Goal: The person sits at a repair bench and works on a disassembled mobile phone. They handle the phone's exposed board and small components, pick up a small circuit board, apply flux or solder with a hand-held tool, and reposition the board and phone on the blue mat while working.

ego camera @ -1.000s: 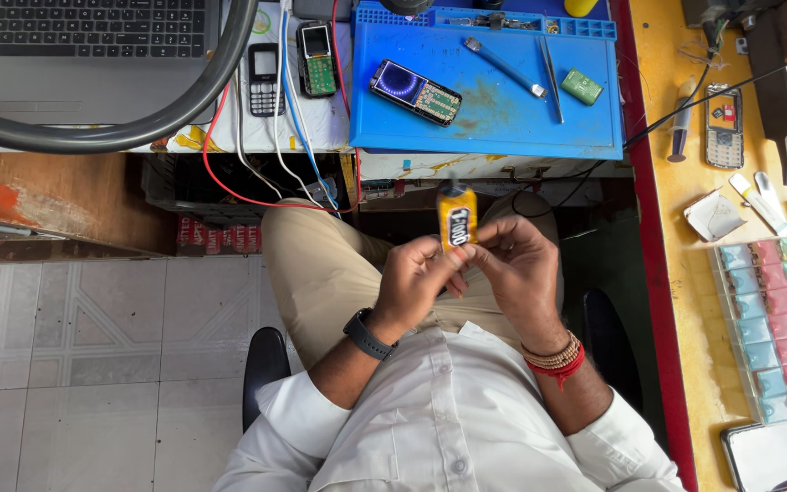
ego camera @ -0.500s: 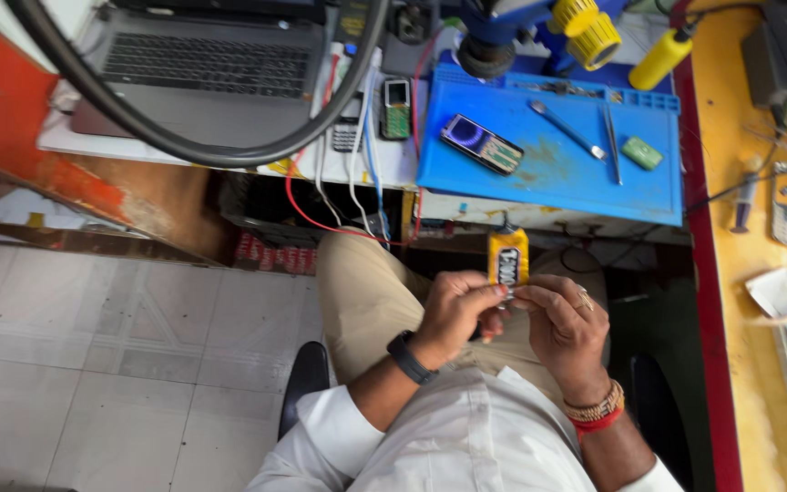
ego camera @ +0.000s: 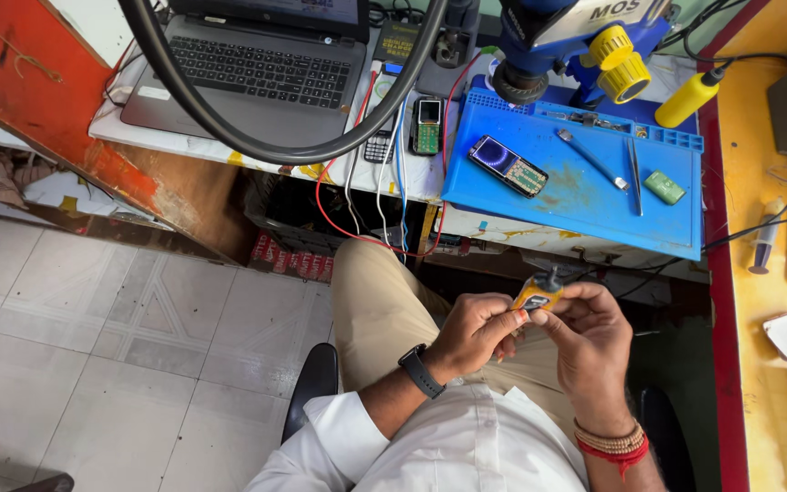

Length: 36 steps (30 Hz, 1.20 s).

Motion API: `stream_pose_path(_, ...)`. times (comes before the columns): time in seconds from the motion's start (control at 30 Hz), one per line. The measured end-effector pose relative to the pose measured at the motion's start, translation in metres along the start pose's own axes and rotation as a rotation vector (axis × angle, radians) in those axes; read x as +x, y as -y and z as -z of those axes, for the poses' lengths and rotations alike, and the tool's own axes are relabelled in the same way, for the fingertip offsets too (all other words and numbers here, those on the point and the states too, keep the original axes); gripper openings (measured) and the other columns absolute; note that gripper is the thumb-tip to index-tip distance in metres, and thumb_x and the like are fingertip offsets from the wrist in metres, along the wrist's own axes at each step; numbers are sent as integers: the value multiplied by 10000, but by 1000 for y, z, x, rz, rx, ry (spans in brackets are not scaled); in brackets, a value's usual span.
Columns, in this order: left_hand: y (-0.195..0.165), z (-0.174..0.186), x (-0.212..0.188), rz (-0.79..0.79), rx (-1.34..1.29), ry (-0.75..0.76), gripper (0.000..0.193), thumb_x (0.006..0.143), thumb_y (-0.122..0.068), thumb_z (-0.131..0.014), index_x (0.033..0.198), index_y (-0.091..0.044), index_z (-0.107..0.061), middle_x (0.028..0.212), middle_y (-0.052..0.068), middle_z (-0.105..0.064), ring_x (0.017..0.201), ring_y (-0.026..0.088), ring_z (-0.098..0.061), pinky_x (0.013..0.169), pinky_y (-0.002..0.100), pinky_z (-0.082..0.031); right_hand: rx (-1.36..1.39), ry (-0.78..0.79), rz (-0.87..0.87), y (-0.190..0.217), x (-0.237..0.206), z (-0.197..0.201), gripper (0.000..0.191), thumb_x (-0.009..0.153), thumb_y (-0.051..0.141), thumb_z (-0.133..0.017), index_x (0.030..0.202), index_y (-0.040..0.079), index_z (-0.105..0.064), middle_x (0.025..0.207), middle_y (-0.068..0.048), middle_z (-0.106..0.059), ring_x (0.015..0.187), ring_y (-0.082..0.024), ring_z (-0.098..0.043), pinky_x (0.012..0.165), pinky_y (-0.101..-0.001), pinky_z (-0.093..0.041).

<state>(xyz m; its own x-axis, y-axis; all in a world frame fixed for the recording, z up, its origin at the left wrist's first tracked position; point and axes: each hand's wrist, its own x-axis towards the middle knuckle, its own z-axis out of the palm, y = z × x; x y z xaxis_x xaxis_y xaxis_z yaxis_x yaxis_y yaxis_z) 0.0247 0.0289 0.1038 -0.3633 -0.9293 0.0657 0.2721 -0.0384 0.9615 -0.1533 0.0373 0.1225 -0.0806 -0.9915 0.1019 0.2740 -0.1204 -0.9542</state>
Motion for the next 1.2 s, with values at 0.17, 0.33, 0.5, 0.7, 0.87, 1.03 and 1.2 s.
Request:
stream_pose_path(0.17, 12, 5, 6, 2, 24, 7, 272, 1037, -162, -650, 871, 53, -672, 729, 67, -667, 572, 79, -639, 434, 239, -474, 30, -10, 71, -7, 0, 0, 351, 884, -147, -765, 1133, 7, -572, 965, -110, -727, 889, -159, -721, 830, -298, -602)
stream_pose_path(0.33, 18, 4, 17, 175, -243, -81, 220, 995, -151, -621, 908, 25, -720, 687, 65, -670, 482, 72, -587, 382, 218, -407, -559, 141, 374, 12, -1, -7, 250, 823, -130, -770, 1034, -8, -720, 1027, -101, -746, 906, -168, -727, 792, -276, -591)
stream_pose_path(0.5, 21, -2, 24, 117, -147, -48, 278, 1022, -161, -613, 873, 49, -720, 695, 64, -678, 521, 81, -611, 431, 233, -454, -787, 185, 626, 30, 16, 3, 270, 779, -136, -776, 997, 18, -736, 961, -85, -754, 829, -188, -746, 717, -269, -584)
stream_pose_path(0.7, 17, -24, 30, -104, -119, -42, 229, 1027, -137, -614, 1058, 71, -703, 1006, 72, -689, 718, 95, -677, 562, 242, -550, -826, 91, 676, 34, 18, 10, 229, 779, -78, -825, 961, 24, -730, 962, -98, -733, 813, -207, -720, 696, -294, -564)
stream_pose_path(0.87, 10, -30, 34, -145, -106, -18, 173, 1005, -45, -677, 1116, 86, -703, 1060, 92, -682, 793, 130, -702, 646, 269, -607, -762, 16, 598, 28, 12, 19, 179, 815, -115, -785, 940, 4, -739, 1016, -100, -740, 857, -197, -735, 738, -285, -580)
stream_pose_path(1.03, 11, -46, 35, -183, -199, -1, 247, 967, -46, -721, 1174, 79, -670, 1094, 89, -681, 874, 150, -714, 708, 291, -633, -389, -5, 429, 12, 11, 37, 224, 909, -97, -748, 1039, 11, -601, 1063, -134, -751, 930, -149, -742, 795, -266, -621)
stream_pose_path(1.2, 15, -51, 39, -165, -147, -151, 225, 970, -67, -737, 1117, 98, -696, 995, 115, -724, 794, 171, -744, 675, 308, -653, -85, -43, 251, -2, 12, 39, 347, 925, -88, -731, 1154, 20, -494, 1106, -171, -718, 1021, -172, -730, 870, -292, -619)
